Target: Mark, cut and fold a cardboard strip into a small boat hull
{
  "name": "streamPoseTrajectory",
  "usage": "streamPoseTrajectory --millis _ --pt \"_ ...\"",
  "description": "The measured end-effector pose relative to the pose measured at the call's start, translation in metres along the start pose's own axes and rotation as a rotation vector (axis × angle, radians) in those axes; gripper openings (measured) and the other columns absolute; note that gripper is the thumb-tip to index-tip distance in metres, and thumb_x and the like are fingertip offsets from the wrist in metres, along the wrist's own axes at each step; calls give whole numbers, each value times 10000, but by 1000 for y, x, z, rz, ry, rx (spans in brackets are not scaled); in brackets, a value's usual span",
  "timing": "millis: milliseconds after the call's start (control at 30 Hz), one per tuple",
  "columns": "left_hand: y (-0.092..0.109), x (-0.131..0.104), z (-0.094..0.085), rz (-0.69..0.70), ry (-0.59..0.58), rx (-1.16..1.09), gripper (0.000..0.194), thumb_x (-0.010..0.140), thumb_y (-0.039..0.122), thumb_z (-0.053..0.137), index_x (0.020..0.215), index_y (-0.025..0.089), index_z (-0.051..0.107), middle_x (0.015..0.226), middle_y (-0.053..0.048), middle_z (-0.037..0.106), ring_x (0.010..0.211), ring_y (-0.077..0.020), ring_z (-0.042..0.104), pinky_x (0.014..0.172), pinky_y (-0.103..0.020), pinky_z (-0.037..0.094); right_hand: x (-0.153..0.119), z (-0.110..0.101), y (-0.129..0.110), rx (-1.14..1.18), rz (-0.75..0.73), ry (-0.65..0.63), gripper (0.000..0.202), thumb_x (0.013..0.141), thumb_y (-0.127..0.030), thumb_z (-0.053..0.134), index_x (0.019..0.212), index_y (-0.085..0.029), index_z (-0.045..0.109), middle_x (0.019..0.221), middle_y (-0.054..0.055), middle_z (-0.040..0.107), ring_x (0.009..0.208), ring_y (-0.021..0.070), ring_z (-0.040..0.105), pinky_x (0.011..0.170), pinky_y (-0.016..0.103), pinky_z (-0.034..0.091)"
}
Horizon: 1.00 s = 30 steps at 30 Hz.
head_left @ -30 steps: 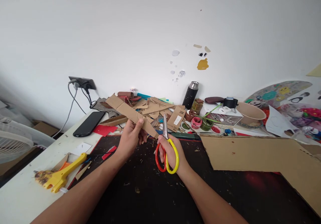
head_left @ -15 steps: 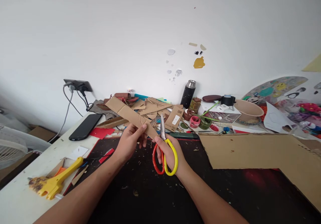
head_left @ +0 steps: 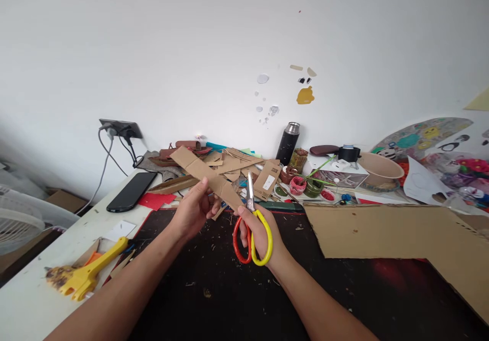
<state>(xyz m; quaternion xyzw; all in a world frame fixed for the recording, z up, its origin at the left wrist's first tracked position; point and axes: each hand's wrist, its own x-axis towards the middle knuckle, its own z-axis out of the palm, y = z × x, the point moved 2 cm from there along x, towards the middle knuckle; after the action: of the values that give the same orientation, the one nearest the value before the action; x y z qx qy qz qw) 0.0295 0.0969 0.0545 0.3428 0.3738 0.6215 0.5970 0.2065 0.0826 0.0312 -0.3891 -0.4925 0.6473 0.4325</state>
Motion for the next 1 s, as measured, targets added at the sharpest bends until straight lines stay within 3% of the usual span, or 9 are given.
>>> streamPoseTrajectory --millis 100,200,367,567,767,867,1000 --pt "2 -3 4 -25 -91 -16 491 739 522 929 850 178 598 763 0 615 524 -96 547 382 -177 309 3 -3 1 33 9 44 521 844 -681 742 908 -170 665 467 -62 523 355 114 472 381 218 334" --pt "4 -2 4 -36 -108 -44 459 734 460 950 857 174 612 776 4 592 543 -82 523 399 -162 308 1 -1 0 31 41 8 511 829 -665 758 890 -166 665 468 -64 523 349 107 457 381 217 321" --pt "1 2 -1 -56 -99 -41 491 717 485 959 923 167 646 762 7 577 535 -73 485 413 -165 295 -5 7 0 -23 88 -122 507 835 -666 741 896 -168 671 460 -67 531 347 108 448 385 216 324" --pt "-8 2 -4 -45 -53 160 462 782 553 890 838 165 645 639 10 586 473 -94 505 398 -192 317 -8 7 -2 -80 102 -167 573 832 -699 736 960 -141 713 454 -65 538 344 121 461 389 227 352" --pt "0 5 -9 66 79 254 514 734 611 892 779 182 612 580 35 562 433 -93 504 373 -185 335 -12 12 0 -78 166 -295 766 836 -838 684 1116 -126 730 495 -20 630 416 177 620 455 247 470" --pt "10 8 -15 133 194 203 502 731 588 886 761 203 566 557 58 527 413 -98 507 356 -182 310 -13 14 3 -73 199 -335 860 828 -902 639 1197 -129 715 587 26 708 503 205 708 454 231 454" --pt "20 11 -23 200 267 179 489 761 558 854 713 214 509 545 64 502 397 -97 501 345 -183 273 -15 14 7 -16 261 -400 990 690 -921 750 1293 -139 678 749 75 784 619 219 767 570 271 540"
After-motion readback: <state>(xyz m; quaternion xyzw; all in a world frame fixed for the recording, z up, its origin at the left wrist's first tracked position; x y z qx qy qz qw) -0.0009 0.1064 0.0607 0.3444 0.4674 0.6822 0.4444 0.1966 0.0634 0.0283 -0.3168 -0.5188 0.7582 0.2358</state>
